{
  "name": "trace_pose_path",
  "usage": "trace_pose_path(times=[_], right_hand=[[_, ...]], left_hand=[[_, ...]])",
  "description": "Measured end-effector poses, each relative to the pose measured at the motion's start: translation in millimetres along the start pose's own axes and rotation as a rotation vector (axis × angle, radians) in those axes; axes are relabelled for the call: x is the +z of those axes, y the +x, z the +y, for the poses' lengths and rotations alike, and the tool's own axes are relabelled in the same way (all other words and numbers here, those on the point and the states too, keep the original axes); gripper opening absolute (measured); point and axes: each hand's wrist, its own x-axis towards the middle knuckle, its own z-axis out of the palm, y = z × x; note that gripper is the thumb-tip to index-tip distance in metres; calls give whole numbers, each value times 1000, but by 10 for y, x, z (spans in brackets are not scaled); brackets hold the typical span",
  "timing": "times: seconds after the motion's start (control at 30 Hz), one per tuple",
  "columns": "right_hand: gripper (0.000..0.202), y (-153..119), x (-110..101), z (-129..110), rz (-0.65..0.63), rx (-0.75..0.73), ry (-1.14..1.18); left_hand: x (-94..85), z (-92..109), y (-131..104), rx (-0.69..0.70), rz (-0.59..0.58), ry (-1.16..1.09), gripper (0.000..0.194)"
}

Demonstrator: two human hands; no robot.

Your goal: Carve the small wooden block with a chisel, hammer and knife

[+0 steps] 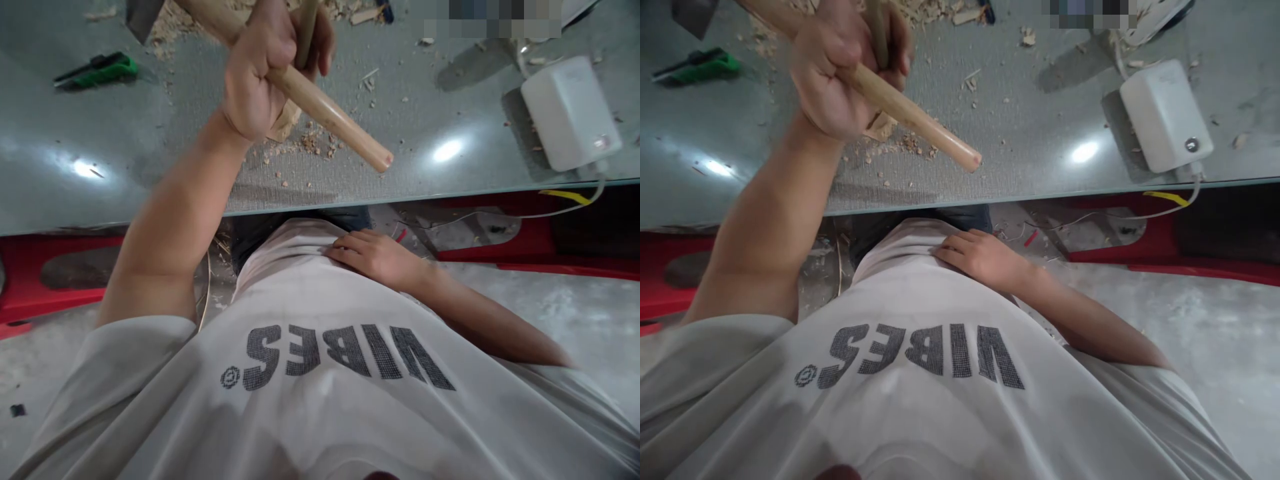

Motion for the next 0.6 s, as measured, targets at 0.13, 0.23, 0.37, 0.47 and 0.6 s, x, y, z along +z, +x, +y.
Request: trace_pose_path(times=[0.13,0.23,0.37,0.47,0.6], right_hand=[[45,64,-22,30,-51,-78,53],[40,51,-28,96,-84,-85,66],[40,-31,-12,156,-83,-78,123],[38,-47,21,170,-100,-17,171],[35,21,100,227,-46,124,291]], left_hand=[[251,155,57,-469,423,-357,19],[433,329,95,-760,583,-512,21],[474,501,83,-938,732,-516,39],[406,526,66,-1031,822,-454,52],[271,428,59,-912,759,-338,67]])
